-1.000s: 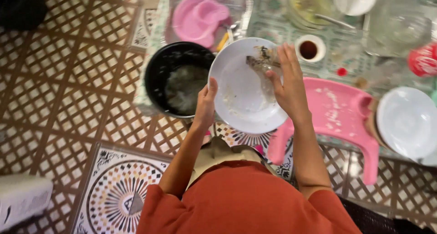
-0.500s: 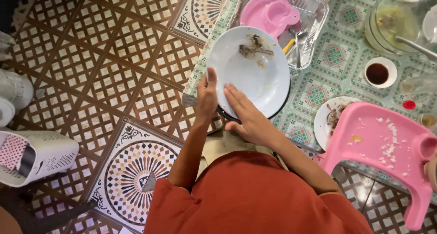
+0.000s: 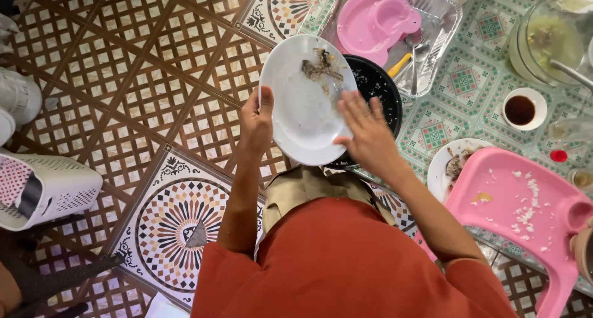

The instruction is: The person clears a cluttered dining table by scraping leftover food from plates and a pink tray into a black pot. They stack the cleaned plates and bowls, place cutlery into a tray, and pour remaining liquid from a glass bowl into the pot before setting the glassware aside.

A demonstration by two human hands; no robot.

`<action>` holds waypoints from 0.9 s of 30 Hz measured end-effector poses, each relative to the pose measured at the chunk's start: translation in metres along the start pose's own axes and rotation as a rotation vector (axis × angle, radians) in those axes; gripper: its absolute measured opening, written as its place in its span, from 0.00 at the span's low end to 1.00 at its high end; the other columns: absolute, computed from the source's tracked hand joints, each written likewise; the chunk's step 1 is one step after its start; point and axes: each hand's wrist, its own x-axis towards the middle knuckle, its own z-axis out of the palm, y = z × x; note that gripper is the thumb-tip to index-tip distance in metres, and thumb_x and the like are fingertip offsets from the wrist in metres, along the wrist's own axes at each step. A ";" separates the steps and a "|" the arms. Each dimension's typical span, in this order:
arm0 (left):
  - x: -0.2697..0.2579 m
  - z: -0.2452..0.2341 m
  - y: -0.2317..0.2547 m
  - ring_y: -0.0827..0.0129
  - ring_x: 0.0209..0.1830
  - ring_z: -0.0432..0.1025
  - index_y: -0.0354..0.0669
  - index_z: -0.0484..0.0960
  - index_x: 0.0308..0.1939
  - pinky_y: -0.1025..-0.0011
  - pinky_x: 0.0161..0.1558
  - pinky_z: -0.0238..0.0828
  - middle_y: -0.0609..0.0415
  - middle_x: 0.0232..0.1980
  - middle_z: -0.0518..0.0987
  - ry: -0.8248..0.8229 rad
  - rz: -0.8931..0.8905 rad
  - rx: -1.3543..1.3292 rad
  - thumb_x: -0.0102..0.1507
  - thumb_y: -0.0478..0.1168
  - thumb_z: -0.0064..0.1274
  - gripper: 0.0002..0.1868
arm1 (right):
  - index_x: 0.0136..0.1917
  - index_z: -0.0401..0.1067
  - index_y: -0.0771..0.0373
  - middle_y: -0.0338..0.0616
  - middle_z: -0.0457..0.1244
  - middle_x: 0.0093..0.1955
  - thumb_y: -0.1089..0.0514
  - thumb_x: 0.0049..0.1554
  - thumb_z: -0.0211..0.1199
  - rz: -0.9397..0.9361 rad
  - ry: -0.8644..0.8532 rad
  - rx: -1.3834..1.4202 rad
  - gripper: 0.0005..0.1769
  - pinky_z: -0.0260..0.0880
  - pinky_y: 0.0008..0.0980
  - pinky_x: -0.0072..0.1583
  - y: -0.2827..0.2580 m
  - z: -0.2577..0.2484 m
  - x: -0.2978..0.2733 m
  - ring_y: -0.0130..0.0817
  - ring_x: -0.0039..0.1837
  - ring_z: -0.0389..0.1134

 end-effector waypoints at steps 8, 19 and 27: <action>-0.013 0.008 -0.022 0.63 0.56 0.70 0.52 0.76 0.60 0.51 0.64 0.63 0.51 0.53 0.78 0.042 -0.052 0.097 0.73 0.67 0.32 0.30 | 0.86 0.32 0.54 0.50 0.29 0.88 0.15 0.53 0.38 0.038 -0.339 1.043 0.62 0.30 0.52 0.81 -0.095 -0.020 0.032 0.52 0.86 0.29; -0.031 0.004 -0.018 0.62 0.57 0.72 0.51 0.76 0.65 0.52 0.63 0.66 0.50 0.51 0.80 -0.027 -0.061 0.069 0.73 0.66 0.33 0.31 | 0.85 0.36 0.64 0.61 0.32 0.86 0.28 0.66 0.37 0.335 -0.335 0.696 0.49 0.31 0.58 0.80 -0.038 -0.011 0.009 0.60 0.85 0.32; -0.026 0.004 -0.043 0.68 0.56 0.68 0.52 0.74 0.65 0.61 0.60 0.67 0.55 0.52 0.76 -0.051 -0.051 -0.006 0.74 0.65 0.30 0.30 | 0.86 0.35 0.50 0.46 0.32 0.88 0.13 0.55 0.26 0.198 -0.281 1.079 0.59 0.27 0.56 0.81 -0.101 -0.005 0.033 0.49 0.87 0.29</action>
